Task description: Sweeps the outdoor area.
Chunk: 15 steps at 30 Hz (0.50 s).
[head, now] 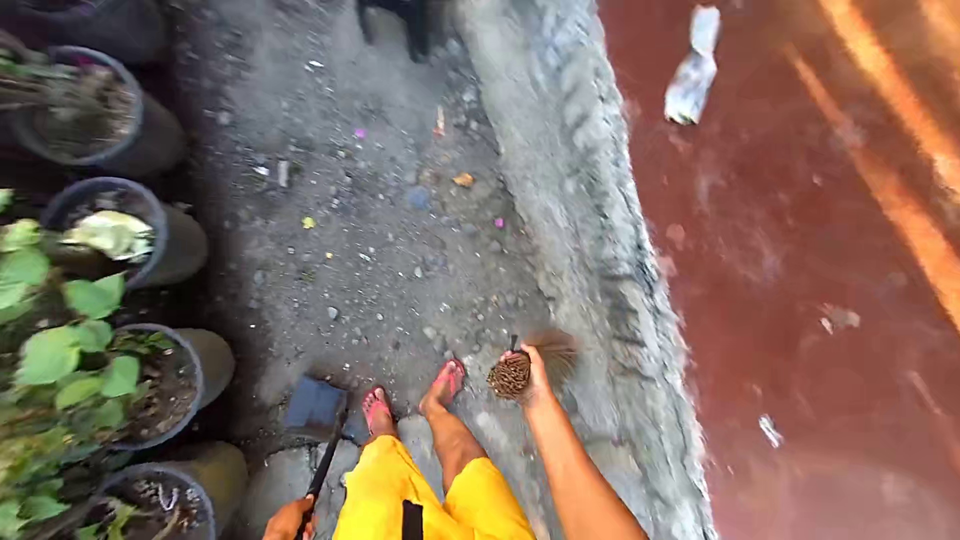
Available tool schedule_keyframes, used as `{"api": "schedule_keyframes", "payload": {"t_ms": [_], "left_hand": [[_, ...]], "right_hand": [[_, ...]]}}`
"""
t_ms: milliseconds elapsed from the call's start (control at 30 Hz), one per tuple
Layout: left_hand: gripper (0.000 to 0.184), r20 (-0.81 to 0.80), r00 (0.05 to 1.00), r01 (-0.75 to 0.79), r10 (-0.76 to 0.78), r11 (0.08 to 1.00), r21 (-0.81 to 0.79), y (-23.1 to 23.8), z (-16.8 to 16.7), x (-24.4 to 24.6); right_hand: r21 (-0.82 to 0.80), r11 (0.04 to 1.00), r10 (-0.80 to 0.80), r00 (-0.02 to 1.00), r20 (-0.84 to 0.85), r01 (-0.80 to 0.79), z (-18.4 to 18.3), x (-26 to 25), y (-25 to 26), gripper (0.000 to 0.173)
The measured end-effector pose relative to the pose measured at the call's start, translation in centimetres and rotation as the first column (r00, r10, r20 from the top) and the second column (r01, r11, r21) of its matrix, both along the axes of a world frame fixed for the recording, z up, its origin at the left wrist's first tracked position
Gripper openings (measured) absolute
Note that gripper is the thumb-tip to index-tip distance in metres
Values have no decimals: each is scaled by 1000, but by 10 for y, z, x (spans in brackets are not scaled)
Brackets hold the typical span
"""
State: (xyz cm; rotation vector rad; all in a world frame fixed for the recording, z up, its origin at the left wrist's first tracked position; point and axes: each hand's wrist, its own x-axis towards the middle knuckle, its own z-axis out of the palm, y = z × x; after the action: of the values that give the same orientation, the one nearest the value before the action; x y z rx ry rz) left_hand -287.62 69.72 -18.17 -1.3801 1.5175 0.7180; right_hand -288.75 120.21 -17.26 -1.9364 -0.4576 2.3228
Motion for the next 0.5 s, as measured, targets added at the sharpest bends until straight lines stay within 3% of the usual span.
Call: {"api": "schedule_keyframes", "payload": {"t_ms": [67,133,233,300,400,467,500], "left_hand": [[23,-29,999,-29,29,1000,-12,-10,-4,5],[26,-56,996,-67,65,997,-32,-17,-1,11],[27,-105,960,-269,259,957,-105,-17,21,15],[23,-166,892,-444,420,885,-143,-26,28,19],[15,-160,823,-565,545,816,-124,-46,23,27],[17,-78,876,-482,476,869,-115,-62,23,27],[23,-15,928,-371,372,921,-121,-70,27,26]], "right_hand": [[-48,962,257,950,-176,-269,-11,-48,15,38],[-45,915,377,891,-253,-400,-8,-78,10,38],[-26,888,447,877,-177,-458,2,-85,-47,30],[-91,806,570,809,-146,-585,12,-69,-107,26],[-315,546,765,615,-191,-777,36,-40,-188,18],[-469,334,817,499,-288,-818,42,-36,-240,17],[-518,212,832,431,-350,-829,39,-39,-265,18]]}}
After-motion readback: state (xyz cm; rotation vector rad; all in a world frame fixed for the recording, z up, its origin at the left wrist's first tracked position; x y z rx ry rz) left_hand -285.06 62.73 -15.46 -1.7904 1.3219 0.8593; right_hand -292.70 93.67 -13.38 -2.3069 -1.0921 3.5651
